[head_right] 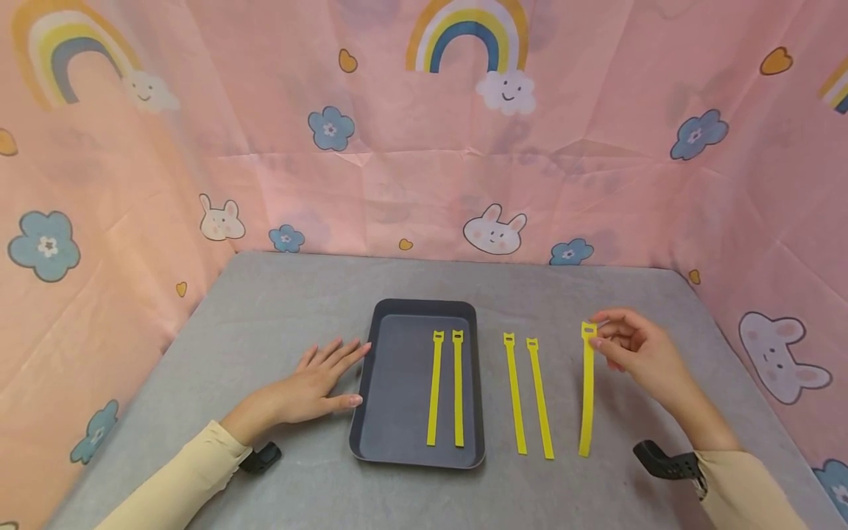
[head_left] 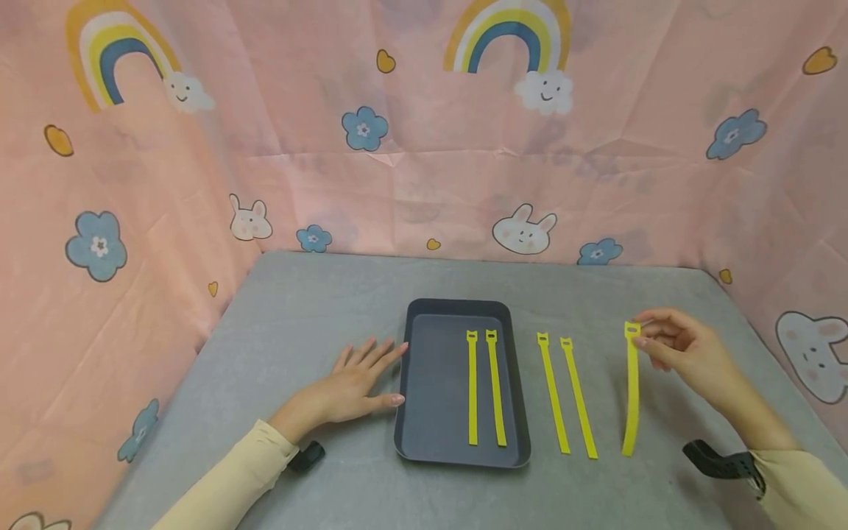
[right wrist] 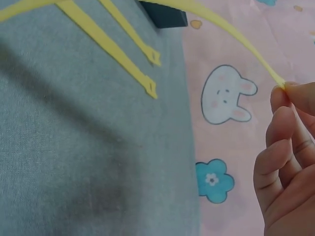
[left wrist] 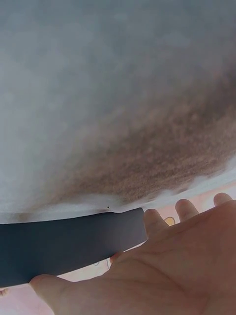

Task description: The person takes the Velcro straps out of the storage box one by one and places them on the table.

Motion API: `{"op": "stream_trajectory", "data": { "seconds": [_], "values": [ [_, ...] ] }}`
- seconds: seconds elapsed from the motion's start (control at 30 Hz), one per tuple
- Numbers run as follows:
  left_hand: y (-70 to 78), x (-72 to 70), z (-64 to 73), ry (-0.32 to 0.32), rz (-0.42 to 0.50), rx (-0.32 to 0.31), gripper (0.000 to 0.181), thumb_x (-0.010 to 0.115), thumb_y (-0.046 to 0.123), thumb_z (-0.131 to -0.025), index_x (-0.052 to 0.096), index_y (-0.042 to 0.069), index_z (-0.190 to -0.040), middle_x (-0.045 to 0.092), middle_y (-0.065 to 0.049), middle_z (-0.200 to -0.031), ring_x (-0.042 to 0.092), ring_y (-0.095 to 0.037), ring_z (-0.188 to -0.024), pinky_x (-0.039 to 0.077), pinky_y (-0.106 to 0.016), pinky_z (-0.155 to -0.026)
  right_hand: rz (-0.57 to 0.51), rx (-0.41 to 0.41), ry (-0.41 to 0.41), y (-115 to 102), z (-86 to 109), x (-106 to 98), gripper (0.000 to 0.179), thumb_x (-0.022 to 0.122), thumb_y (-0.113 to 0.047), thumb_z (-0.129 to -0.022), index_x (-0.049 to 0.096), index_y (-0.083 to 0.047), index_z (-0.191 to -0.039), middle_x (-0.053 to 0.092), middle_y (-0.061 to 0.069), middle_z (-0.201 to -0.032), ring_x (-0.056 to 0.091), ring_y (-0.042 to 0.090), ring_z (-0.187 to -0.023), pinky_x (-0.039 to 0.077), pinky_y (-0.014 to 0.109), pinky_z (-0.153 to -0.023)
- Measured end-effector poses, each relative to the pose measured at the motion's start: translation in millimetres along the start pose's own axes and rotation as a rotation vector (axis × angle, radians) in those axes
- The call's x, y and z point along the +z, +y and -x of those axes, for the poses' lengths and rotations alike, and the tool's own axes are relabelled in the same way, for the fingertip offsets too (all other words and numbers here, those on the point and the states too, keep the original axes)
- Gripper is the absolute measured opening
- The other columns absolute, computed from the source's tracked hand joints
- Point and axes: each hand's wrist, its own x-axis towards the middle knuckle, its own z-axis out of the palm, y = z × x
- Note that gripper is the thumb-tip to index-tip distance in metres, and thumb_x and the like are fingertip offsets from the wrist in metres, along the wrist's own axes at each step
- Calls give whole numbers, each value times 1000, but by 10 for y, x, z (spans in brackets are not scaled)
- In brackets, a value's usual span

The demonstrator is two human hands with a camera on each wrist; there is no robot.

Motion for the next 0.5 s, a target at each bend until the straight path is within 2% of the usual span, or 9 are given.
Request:
{"op": "stream_trajectory", "data": {
  "seconds": [0.27,0.5],
  "values": [
    [-20,22,-10,-6,-1,-8,86,44,70,-93,1,37,-159,6,-2,-169,-1,-33,-157,-3,-64,-122,40,22,35,129,-93,84,32,65,-17,-96,56,-10,-126,64,-19,-89,56,15,-62,45,28,-53],
    [-22,22,-11,-7,4,-9,86,45,70,-93,1,37,-159,6,-2,-169,-1,-33,-157,-3,-64,-122,40,38,18,149,-159,146,34,66,-20,-96,56,-7,-127,63,-20,-91,62,9,-70,51,24,-58]
  ]
}}
